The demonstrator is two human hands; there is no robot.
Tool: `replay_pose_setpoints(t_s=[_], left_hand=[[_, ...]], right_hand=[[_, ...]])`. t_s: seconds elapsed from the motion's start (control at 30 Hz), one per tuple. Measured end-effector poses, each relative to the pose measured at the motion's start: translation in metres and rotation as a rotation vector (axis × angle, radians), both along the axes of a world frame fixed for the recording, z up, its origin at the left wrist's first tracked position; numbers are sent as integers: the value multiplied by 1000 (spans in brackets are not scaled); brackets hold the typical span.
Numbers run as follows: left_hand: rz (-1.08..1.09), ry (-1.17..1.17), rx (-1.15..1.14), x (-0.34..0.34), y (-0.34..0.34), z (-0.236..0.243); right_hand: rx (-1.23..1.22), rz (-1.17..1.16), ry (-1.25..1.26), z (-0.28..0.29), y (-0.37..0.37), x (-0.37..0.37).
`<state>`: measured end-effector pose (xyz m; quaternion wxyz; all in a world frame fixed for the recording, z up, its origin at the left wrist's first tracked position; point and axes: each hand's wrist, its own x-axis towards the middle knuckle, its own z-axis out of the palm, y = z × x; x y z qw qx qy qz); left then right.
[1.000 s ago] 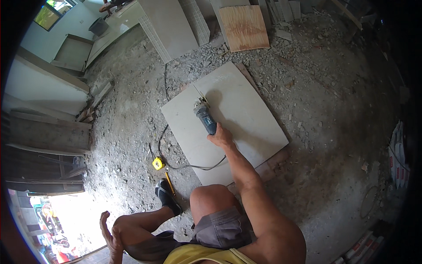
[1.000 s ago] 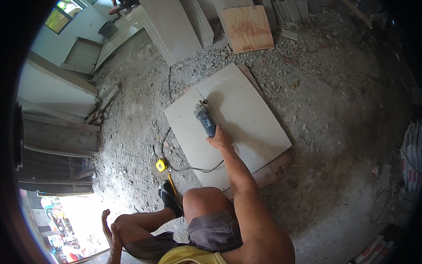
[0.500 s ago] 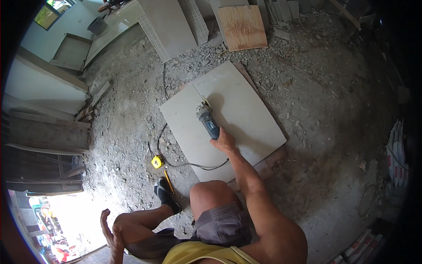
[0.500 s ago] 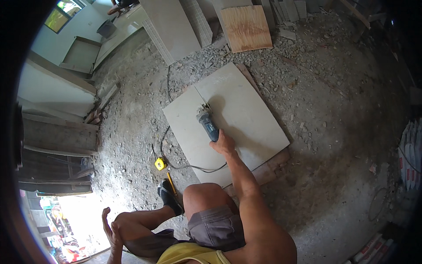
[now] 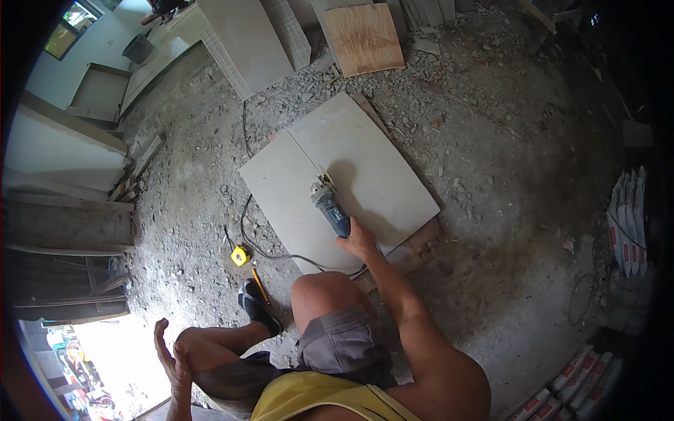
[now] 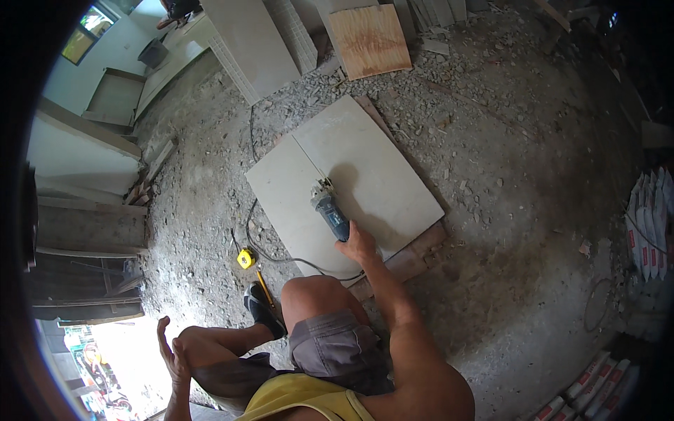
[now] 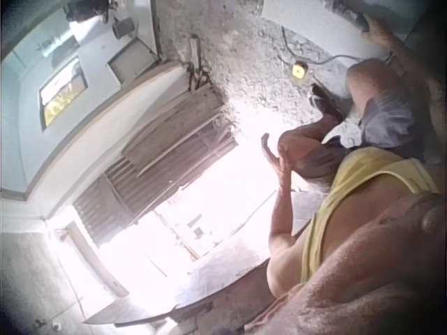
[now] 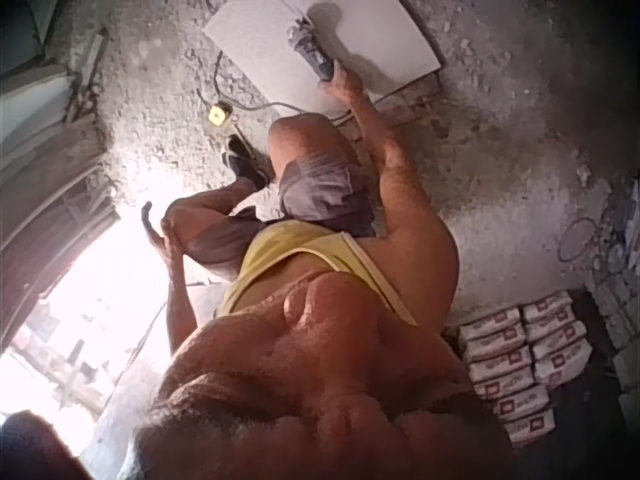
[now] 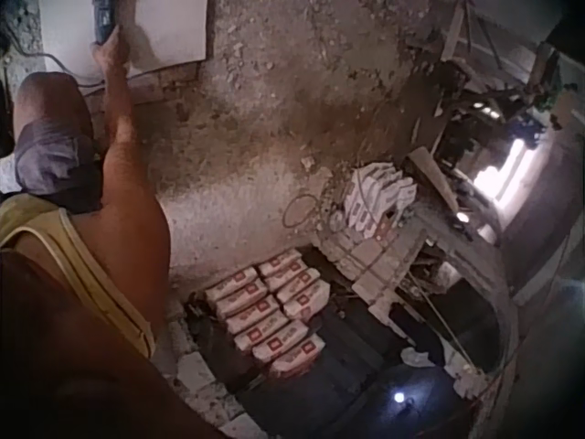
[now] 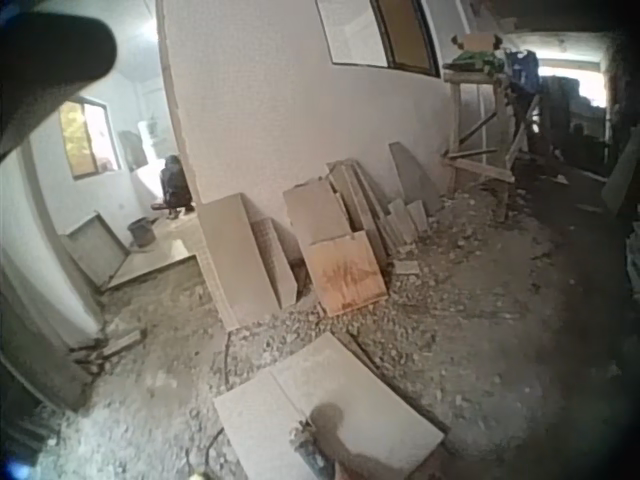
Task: The person measures and marks a tile using a tape measure, pencil, and another tile, then cuts the tile using an angle grinder.
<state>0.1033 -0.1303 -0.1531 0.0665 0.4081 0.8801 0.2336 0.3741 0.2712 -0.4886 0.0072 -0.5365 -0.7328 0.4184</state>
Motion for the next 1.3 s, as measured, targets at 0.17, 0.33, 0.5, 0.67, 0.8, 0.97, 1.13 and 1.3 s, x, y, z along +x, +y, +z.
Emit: replay_pose_setpoints(t_s=[0.17,0.33,0.5,0.67,0.8,0.97,1.13,1.3], left_hand=[[-19,0,22,-2,8,-3],[-26,7,21,-4,14,-4],[-40,-13,30,-5,19,-7],[-52,-11,39,-6,24,-8],[-68,-14,38,-6,29,-7],[-83,-29,42,-6,34,-7],[-101,-29,50,-10,33,-11],[-106,-33,45,-9,38,-11]], right_hand=[[13,-17,-15,6,-9,11],[36,-29,26,5,-21,25],[1,-7,7,-6,-31,40],[126,-33,45,-17,-42,50],[129,-41,84,-22,-47,55],[95,-44,40,-22,-49,57],[89,-51,69,-16,-55,64],[47,-50,71,-11,-58,71]])
